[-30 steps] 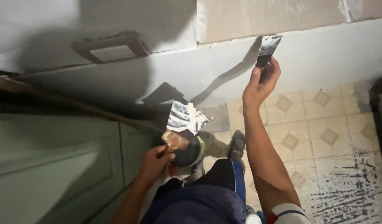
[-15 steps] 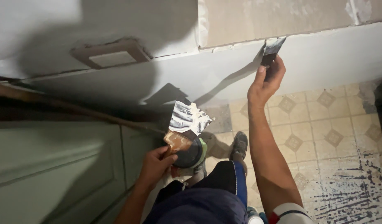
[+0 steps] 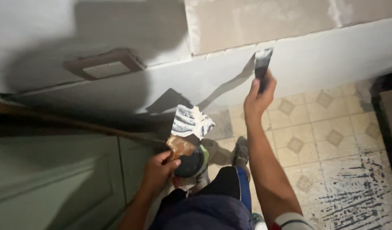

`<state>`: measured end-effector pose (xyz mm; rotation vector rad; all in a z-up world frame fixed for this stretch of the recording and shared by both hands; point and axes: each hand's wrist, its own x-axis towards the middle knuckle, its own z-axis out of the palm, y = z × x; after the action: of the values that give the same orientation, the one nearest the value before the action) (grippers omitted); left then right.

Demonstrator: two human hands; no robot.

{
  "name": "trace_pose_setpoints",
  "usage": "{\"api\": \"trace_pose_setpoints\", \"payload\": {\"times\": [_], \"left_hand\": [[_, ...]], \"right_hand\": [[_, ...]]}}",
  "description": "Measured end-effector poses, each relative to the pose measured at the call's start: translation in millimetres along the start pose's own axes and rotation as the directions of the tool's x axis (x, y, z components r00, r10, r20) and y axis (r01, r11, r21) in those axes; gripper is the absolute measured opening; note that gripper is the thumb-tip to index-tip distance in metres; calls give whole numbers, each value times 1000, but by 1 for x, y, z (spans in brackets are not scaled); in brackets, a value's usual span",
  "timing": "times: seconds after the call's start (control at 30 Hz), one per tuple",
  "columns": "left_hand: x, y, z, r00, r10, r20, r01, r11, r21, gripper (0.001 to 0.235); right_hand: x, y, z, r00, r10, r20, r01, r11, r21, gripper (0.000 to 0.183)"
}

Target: The person scoops white plaster from a bucket using a small trowel and transfers it to a larger hawk. They then apply the plaster to the wall near the ceiling, smoothing it out with the trowel. The person repeatedly reloads the hawk and continues applying the material to the wall surface.

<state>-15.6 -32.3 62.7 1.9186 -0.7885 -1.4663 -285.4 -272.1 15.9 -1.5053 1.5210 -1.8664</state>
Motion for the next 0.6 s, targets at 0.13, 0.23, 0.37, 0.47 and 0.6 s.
{"api": "trace_pose_setpoints", "payload": {"times": [0.13,0.23,0.37,0.47,0.6], "left_hand": [[-5,11,4,997,-62,35,68,978,-197,42],[5,-8,7,988,125,92,-102,969,-225,21],[15,-14,6,999,2,37,3,992,-129,51],[0,-7,4,994,88,61,-75,979,-187,19],[16,-26,5,987,153,45,-132,942,-309,33]], "right_hand": [[-5,-8,-13,999,38,-28,-38,999,-4,45],[6,-6,-1,999,17,-32,-14,993,114,44],[14,-14,11,1000,4,-14,-3,995,104,47],[9,-12,0,1000,-29,0,29,998,-56,41],[-1,-13,-31,993,-66,101,81,984,-158,39]]}}
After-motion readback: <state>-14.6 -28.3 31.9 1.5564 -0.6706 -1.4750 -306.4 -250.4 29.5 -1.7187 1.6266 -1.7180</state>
